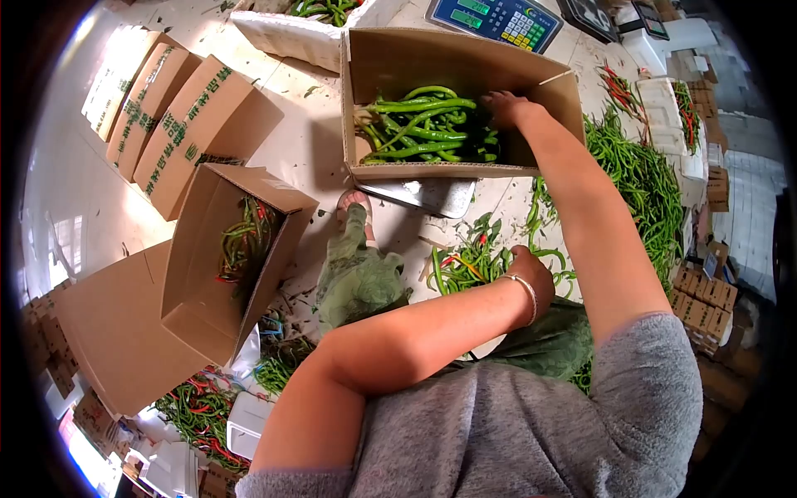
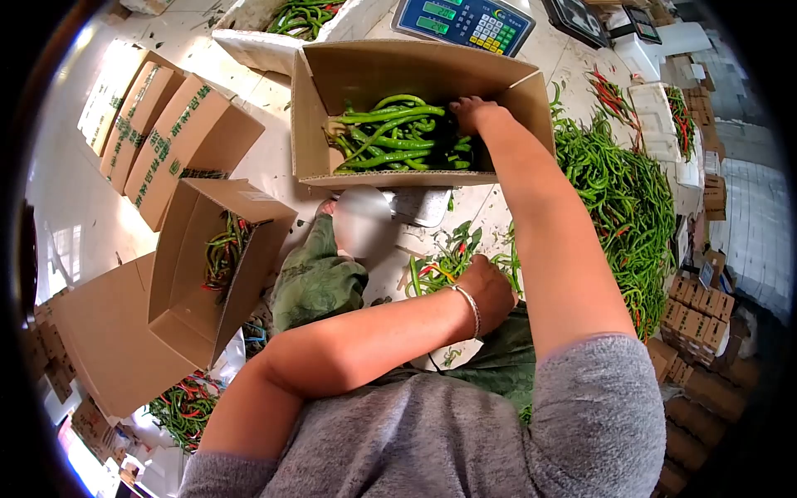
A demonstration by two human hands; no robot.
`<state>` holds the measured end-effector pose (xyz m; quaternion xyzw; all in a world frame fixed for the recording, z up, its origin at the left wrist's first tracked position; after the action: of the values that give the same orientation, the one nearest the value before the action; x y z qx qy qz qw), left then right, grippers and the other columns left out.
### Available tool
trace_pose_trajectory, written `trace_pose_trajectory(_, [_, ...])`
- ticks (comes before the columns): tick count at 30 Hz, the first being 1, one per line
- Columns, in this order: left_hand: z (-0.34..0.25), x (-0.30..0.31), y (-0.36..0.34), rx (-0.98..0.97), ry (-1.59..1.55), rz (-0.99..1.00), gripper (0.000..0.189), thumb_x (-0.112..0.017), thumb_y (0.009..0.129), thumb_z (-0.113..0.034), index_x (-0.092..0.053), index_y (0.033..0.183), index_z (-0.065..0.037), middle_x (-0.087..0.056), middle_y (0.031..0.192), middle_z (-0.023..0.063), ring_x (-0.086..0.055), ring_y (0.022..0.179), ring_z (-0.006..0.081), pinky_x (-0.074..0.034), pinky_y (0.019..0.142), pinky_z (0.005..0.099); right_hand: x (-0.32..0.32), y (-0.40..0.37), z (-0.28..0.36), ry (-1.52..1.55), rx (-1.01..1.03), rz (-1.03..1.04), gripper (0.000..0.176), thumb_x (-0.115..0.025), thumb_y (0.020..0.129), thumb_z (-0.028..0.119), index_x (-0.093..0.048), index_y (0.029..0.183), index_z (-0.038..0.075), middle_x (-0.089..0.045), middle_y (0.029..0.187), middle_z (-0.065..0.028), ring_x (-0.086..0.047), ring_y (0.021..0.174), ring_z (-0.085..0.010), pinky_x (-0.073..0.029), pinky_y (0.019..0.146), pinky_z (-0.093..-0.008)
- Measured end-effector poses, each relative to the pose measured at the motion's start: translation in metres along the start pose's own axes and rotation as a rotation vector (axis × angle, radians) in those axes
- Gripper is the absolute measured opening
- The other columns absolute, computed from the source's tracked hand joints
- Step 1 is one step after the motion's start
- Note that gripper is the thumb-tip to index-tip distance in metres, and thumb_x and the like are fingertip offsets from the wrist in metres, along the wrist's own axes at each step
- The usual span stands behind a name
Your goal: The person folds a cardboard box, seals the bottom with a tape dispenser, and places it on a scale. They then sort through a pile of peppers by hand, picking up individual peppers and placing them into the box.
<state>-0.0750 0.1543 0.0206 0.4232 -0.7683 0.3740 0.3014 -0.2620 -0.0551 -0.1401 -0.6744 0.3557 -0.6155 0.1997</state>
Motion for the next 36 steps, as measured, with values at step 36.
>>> trace_pose_trajectory(36, [0.012, -0.128, 0.056, 0.411, -0.455, 0.434, 0.044, -0.061, 0.083, -0.024, -0.048, 0.121, -0.005, -0.059, 0.103, 0.0164, -0.058, 0.089, 0.0285, -0.044, 0.079, 0.0326, -0.614, -0.376, -0.104, 1.59, -0.938, -0.56, 0.032, -0.064, 0.075, 0.022, -0.062, 0.102, 0.005, -0.064, 0.091, -0.0134, -0.06, 0.085, -0.0278, -0.047, 0.078, -0.0324])
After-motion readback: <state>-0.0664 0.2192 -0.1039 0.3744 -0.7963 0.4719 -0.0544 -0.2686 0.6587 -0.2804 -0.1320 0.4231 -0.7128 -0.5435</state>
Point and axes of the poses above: each hand's wrist, its own y-axis towards the middle knuckle, its own x-axis out of the back of the hand, z = x × y, the point moved 7 cm from there along y, towards the middle knuckle
